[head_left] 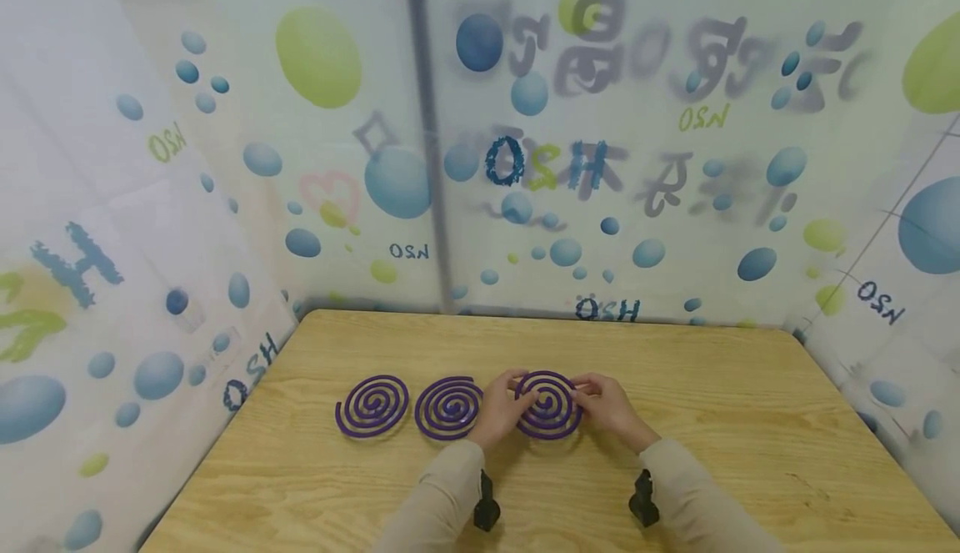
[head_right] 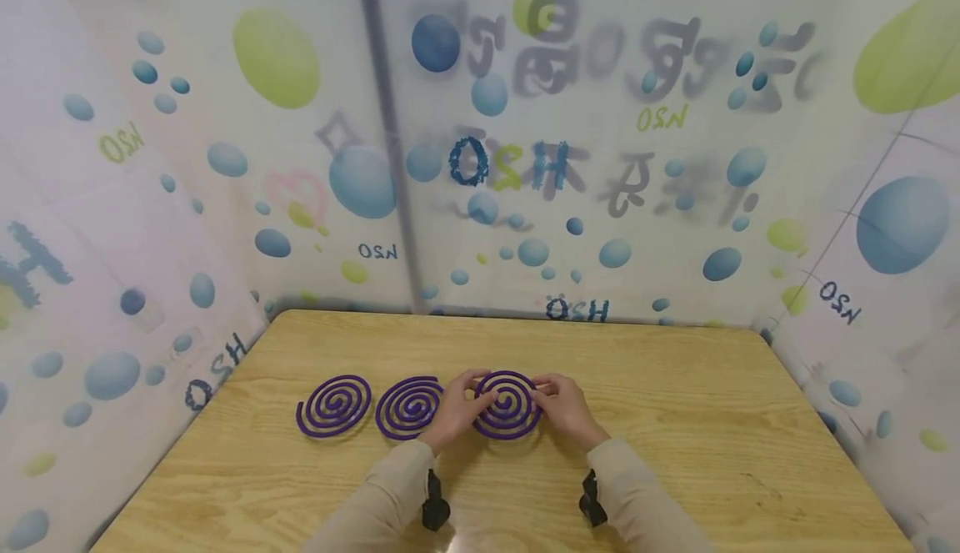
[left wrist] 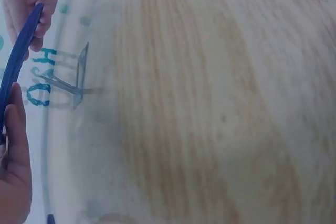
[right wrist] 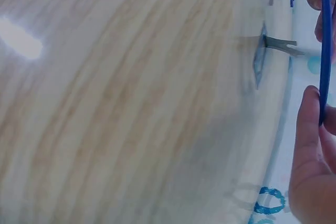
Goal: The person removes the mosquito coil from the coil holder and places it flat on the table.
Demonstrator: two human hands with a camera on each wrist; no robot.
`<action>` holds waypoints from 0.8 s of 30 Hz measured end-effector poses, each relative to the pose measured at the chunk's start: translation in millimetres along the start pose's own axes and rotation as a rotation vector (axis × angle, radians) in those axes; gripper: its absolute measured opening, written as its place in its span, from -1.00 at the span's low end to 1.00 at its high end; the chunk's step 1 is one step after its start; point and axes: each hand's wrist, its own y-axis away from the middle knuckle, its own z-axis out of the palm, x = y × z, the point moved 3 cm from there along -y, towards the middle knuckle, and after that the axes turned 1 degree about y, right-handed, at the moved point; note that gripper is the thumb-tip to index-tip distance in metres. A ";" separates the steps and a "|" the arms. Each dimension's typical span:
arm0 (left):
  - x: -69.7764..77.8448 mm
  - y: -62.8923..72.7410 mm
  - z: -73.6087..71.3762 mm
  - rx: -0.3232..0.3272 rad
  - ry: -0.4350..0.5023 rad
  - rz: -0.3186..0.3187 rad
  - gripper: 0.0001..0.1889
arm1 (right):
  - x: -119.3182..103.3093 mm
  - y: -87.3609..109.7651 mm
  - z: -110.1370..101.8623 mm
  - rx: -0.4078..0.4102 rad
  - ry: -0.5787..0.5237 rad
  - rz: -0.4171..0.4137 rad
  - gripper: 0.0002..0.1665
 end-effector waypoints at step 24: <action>16.7 -23.7 -27.3 0.101 0.337 -0.086 -0.45 | -31.9 -29.6 -6.9 0.047 -0.193 0.043 -0.68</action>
